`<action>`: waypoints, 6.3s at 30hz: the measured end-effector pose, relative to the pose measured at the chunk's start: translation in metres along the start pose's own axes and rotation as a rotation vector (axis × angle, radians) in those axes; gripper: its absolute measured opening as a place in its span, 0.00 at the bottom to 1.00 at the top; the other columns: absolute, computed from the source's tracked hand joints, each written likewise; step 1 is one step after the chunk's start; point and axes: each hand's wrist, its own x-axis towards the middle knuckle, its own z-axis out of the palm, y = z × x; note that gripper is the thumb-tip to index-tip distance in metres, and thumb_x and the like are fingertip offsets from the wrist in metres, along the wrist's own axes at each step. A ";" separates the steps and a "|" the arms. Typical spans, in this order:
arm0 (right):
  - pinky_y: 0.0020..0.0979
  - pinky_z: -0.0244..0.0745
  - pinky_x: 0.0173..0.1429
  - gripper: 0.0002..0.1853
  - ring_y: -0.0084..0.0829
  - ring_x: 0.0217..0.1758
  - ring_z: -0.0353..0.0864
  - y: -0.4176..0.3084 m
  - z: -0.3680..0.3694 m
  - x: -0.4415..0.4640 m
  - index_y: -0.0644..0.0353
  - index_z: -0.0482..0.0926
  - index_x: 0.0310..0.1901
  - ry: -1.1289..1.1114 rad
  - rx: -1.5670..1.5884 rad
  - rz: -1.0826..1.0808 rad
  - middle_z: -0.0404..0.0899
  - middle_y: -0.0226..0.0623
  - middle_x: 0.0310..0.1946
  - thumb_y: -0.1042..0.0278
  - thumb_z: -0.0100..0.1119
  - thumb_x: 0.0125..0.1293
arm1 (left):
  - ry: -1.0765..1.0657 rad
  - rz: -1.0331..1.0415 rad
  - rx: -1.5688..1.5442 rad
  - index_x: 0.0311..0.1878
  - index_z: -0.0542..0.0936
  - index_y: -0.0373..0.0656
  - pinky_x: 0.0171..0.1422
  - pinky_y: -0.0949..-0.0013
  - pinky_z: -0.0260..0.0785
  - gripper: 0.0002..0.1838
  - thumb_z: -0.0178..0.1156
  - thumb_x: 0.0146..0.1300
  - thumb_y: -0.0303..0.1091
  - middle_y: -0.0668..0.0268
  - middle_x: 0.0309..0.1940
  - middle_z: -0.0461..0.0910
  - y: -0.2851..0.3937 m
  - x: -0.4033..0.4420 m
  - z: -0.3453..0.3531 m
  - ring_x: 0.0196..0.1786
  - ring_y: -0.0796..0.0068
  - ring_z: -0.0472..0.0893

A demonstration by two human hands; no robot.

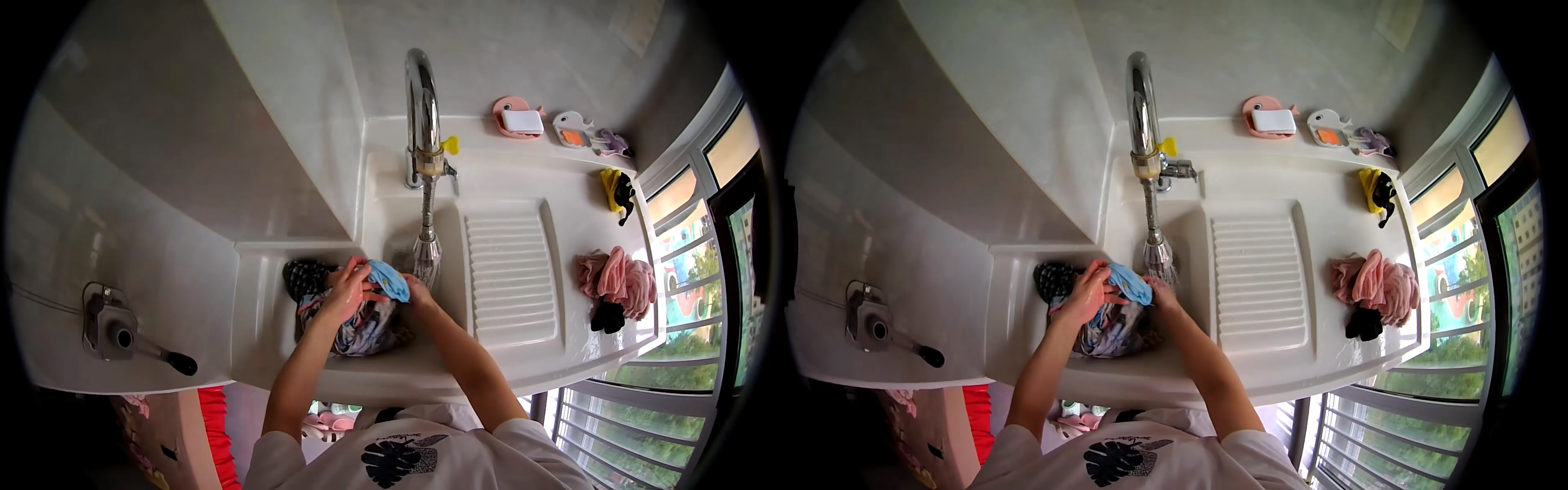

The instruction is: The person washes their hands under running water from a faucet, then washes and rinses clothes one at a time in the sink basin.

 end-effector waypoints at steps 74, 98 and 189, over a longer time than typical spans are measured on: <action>0.32 0.71 0.46 0.37 0.34 0.40 0.77 -0.148 0.151 -0.141 0.56 0.57 0.66 -0.194 -1.021 -0.494 0.77 0.40 0.37 0.69 0.66 0.57 | -0.008 0.314 0.282 0.51 0.74 0.36 0.53 0.73 0.68 0.13 0.56 0.65 0.30 0.61 0.51 0.75 0.034 -0.043 0.046 0.48 0.78 0.76; 0.49 0.72 0.43 0.10 0.51 0.46 0.75 0.012 -0.010 -0.046 0.56 0.71 0.47 0.041 -1.833 -0.275 0.75 0.51 0.41 0.66 0.45 0.66 | 0.565 -0.401 -0.195 0.62 0.64 0.49 0.56 0.59 0.65 0.26 0.51 0.59 0.25 0.61 0.51 0.72 -0.169 0.054 -0.041 0.53 0.62 0.73; 0.35 0.71 0.38 0.15 0.43 0.34 0.74 -0.178 0.086 -0.122 0.65 0.74 0.43 0.068 -1.346 -0.716 0.72 0.43 0.32 0.71 0.63 0.53 | -0.257 -0.035 -0.432 0.52 0.72 0.43 0.53 0.70 0.69 0.13 0.54 0.66 0.35 0.67 0.45 0.77 -0.072 0.034 0.044 0.49 0.76 0.76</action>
